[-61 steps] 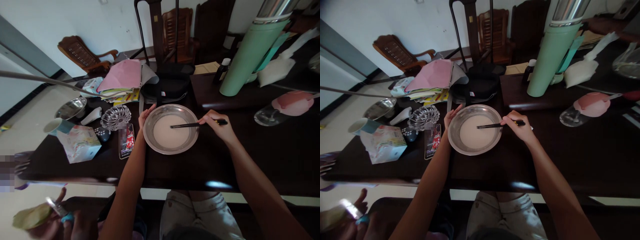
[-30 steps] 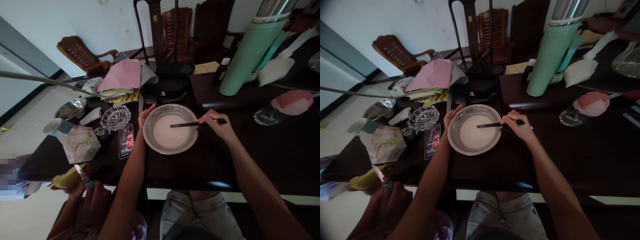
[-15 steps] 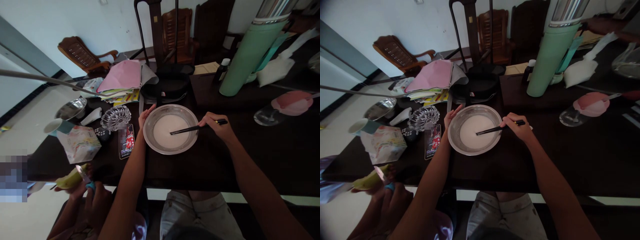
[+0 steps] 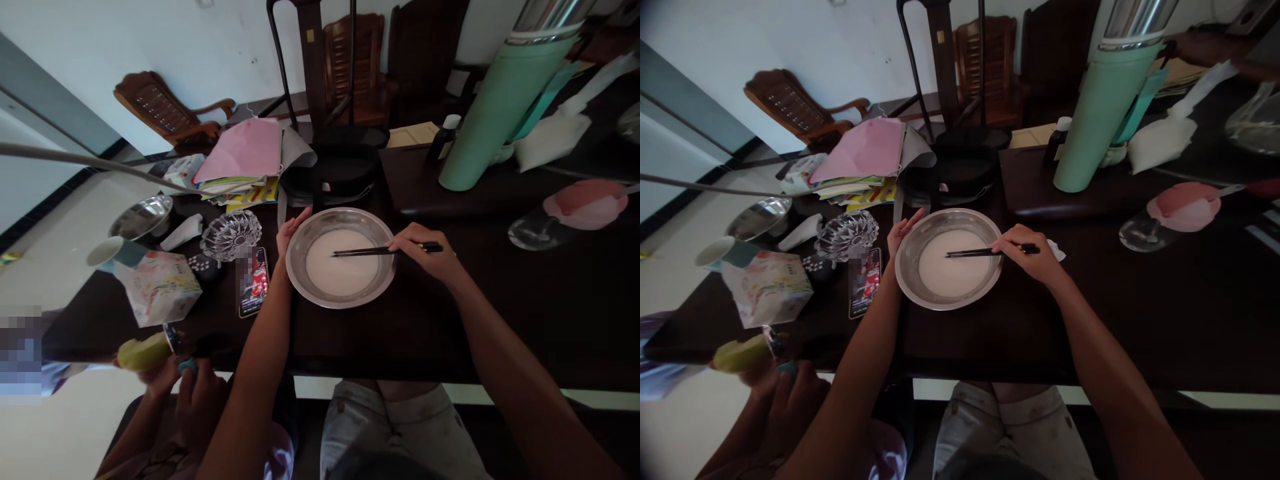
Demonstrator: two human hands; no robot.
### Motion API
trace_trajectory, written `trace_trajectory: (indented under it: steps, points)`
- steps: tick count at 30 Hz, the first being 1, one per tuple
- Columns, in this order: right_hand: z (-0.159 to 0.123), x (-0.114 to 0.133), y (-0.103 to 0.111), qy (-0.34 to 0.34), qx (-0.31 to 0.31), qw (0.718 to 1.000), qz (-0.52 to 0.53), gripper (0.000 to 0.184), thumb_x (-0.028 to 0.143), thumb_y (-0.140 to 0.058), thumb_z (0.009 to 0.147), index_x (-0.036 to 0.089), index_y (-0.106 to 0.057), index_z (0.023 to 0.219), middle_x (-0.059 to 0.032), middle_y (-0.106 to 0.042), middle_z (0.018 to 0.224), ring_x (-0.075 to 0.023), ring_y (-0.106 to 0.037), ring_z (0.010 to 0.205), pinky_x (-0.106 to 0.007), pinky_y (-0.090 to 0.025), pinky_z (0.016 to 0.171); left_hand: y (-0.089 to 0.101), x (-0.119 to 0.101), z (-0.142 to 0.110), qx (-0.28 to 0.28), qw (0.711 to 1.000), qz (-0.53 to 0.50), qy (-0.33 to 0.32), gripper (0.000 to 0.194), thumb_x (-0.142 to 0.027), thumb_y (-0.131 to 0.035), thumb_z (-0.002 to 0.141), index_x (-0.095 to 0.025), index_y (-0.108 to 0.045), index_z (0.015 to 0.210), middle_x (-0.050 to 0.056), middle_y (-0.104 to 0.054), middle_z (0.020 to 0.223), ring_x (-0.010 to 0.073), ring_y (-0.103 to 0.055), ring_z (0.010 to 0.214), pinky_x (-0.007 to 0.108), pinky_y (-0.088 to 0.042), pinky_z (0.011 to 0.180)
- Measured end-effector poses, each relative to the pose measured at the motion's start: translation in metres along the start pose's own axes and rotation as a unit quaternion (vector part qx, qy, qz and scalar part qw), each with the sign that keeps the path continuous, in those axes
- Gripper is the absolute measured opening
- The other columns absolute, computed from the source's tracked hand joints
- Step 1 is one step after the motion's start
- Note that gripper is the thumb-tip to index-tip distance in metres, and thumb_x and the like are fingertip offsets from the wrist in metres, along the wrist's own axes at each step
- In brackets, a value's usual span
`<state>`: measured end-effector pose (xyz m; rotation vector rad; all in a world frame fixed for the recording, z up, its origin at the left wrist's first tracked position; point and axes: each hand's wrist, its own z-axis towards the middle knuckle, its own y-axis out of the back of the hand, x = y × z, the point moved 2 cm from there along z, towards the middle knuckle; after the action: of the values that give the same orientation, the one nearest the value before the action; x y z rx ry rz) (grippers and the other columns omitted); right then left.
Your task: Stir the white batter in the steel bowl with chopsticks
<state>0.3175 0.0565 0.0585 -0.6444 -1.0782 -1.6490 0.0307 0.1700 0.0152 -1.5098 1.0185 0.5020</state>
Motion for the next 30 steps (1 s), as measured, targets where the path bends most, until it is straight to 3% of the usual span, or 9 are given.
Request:
trace_trajectory:
  steps: [3,9,14,19,24,27,30]
  points:
    - [-0.0007,-0.0012,0.0030,-0.022,-0.039,0.999,0.016,0.030,0.041,-0.062,0.093,0.027,-0.076,0.069,-0.0028,-0.076,0.075,-0.0216,-0.068,0.076,-0.040,-0.052,0.076,0.0005,0.0004,0.0006,0.001,1.000,-0.001,-0.002,0.060,-0.033,-0.040,0.092,-0.011,-0.050,0.147,0.011,-0.078,0.098,0.0287,-0.071,0.105,0.042,-0.051,0.097]
    - [-0.0006,0.0003,-0.0009,-0.002,0.019,1.000,-0.001,0.025,0.043,-0.064,0.092,0.030,-0.077,0.076,-0.0014,-0.078,0.081,-0.0211,-0.068,0.081,-0.040,-0.052,0.077,0.0013,0.0009,0.0014,0.003,1.000,-0.005,-0.004,0.059,-0.033,-0.040,0.093,-0.011,-0.051,0.147,0.011,-0.078,0.101,0.0287,-0.071,0.106,0.044,-0.050,0.099]
    - [-0.0014,-0.0019,0.0042,-0.020,-0.044,0.999,0.023,0.031,0.042,-0.061,0.094,0.029,-0.076,0.070,-0.0016,-0.076,0.075,-0.0203,-0.067,0.075,-0.039,-0.051,0.076,0.0018,0.0015,0.0022,0.001,1.000,-0.006,-0.001,0.059,-0.033,-0.040,0.092,-0.013,-0.052,0.146,0.009,-0.078,0.096,0.0276,-0.072,0.101,0.043,-0.052,0.096]
    - [-0.0008,-0.0004,-0.0003,-0.009,0.020,1.000,0.014,0.027,0.043,-0.063,0.092,0.029,-0.077,0.075,-0.0016,-0.077,0.080,-0.0213,-0.068,0.080,-0.039,-0.052,0.077,0.0029,0.0013,0.0021,0.001,1.000,0.002,-0.001,0.062,-0.034,-0.043,0.090,-0.013,-0.049,0.148,0.010,-0.078,0.101,0.0277,-0.071,0.102,0.041,-0.051,0.096]
    - [-0.0007,-0.0005,0.0036,-0.019,-0.042,0.999,0.007,0.032,0.045,-0.061,0.094,0.029,-0.076,0.070,-0.0018,-0.076,0.076,-0.0206,-0.067,0.075,-0.039,-0.051,0.076,0.0023,0.0013,0.0013,-0.003,1.000,0.002,0.000,0.061,-0.034,-0.043,0.090,-0.014,-0.050,0.148,0.009,-0.077,0.099,0.0278,-0.071,0.101,0.042,-0.051,0.095]
    - [-0.0013,0.0000,0.0006,-0.029,-0.007,0.999,0.036,0.035,0.045,-0.060,0.094,0.028,-0.076,0.069,-0.0022,-0.075,0.074,-0.0202,-0.068,0.074,-0.038,-0.052,0.075,0.0006,0.0013,0.0000,-0.005,1.000,0.001,-0.005,0.060,-0.034,-0.042,0.091,-0.012,-0.052,0.146,0.009,-0.078,0.095,0.0279,-0.072,0.100,0.042,-0.050,0.096]
    - [-0.0012,-0.0001,-0.0018,-0.008,0.022,1.000,0.016,0.025,0.041,-0.063,0.093,0.029,-0.077,0.076,-0.0017,-0.077,0.080,-0.0211,-0.068,0.081,-0.038,-0.051,0.077,-0.0002,0.0011,-0.0008,-0.008,1.000,0.003,-0.009,0.059,-0.034,-0.043,0.091,-0.011,-0.053,0.145,0.009,-0.078,0.095,0.0281,-0.072,0.099,0.042,-0.050,0.096]
